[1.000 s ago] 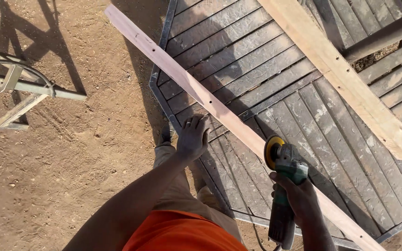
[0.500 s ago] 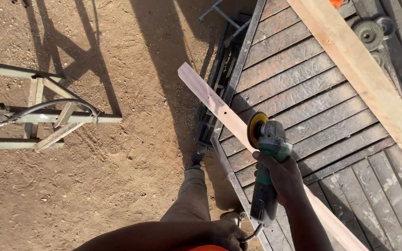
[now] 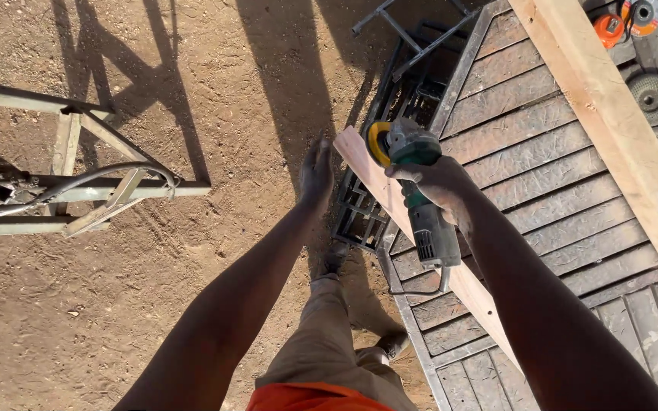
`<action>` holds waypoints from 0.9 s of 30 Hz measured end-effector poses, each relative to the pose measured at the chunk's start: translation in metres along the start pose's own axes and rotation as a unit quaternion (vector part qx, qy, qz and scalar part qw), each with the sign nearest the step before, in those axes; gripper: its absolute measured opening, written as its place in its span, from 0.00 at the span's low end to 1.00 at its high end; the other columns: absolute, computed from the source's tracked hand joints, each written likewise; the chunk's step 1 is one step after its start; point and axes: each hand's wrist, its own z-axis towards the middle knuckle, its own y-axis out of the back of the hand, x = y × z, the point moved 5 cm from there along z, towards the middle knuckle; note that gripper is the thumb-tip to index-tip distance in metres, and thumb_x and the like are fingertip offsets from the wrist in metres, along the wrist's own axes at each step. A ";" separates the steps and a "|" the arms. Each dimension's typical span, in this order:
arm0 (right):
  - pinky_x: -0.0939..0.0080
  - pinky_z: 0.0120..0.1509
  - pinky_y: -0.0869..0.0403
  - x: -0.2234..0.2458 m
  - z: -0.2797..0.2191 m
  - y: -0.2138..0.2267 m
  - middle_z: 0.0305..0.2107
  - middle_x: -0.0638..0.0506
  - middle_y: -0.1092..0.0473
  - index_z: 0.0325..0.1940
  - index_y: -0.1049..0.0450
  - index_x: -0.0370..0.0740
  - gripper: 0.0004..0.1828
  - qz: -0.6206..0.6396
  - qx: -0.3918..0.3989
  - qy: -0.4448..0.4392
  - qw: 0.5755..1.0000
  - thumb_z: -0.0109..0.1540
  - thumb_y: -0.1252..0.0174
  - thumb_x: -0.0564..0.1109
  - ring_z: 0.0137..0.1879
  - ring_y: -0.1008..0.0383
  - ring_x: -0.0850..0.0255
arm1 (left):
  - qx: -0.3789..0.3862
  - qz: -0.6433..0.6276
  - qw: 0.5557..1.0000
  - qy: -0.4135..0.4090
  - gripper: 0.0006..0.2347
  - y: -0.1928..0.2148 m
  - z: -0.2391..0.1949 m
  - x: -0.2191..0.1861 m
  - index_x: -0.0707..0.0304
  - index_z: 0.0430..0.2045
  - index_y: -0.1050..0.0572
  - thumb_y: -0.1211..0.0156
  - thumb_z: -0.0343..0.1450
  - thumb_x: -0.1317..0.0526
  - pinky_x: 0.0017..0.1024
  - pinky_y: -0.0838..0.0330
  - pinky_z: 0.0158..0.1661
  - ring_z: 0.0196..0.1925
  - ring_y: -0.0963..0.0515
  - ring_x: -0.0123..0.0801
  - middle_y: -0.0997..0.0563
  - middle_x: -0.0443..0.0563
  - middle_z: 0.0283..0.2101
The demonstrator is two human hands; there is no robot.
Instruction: A person uses an angle grinder with a sanding disc to smooth the surface of a wooden plank, frequently repositioning the wood to reach all areas.
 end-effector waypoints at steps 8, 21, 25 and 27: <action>0.45 0.36 0.20 0.010 0.086 -0.035 0.30 0.36 0.25 0.41 0.22 0.33 0.25 -0.031 0.018 0.003 0.999 0.46 0.23 0.49 0.35 0.19 0.46 | 0.026 -0.127 0.985 0.112 0.18 -0.013 0.001 -0.013 0.55 0.63 0.28 0.56 0.81 0.52 0.62 0.37 0.65 0.73 0.43 0.67 0.40 0.71 0.72; 0.37 0.38 0.17 -0.063 0.044 0.010 0.33 0.25 0.27 0.54 0.30 0.22 0.39 -0.005 0.026 -0.145 0.989 0.48 0.21 0.47 0.38 0.19 0.36 | -0.005 -0.141 0.984 0.108 0.17 -0.013 0.010 0.002 0.54 0.58 0.23 0.49 0.78 0.51 0.63 0.32 0.61 0.63 0.29 0.74 0.35 0.75 0.67; 0.39 0.41 0.17 -0.083 0.004 0.033 0.35 0.25 0.26 0.54 0.30 0.21 0.38 -0.019 0.027 -0.175 0.984 0.49 0.24 0.47 0.39 0.20 0.38 | -0.020 -0.113 0.990 0.077 0.22 -0.024 -0.009 -0.009 0.57 0.63 0.29 0.47 0.77 0.46 0.61 0.33 0.62 0.66 0.32 0.74 0.35 0.77 0.67; 0.40 0.41 0.17 -0.103 -0.008 0.044 0.35 0.25 0.26 0.54 0.30 0.20 0.37 -0.011 0.016 -0.200 0.980 0.50 0.23 0.46 0.40 0.20 0.38 | -0.042 -0.060 0.992 0.103 0.38 -0.032 -0.044 -0.029 0.71 0.68 0.40 0.40 0.70 0.40 0.56 0.40 0.69 0.72 0.37 0.65 0.37 0.78 0.68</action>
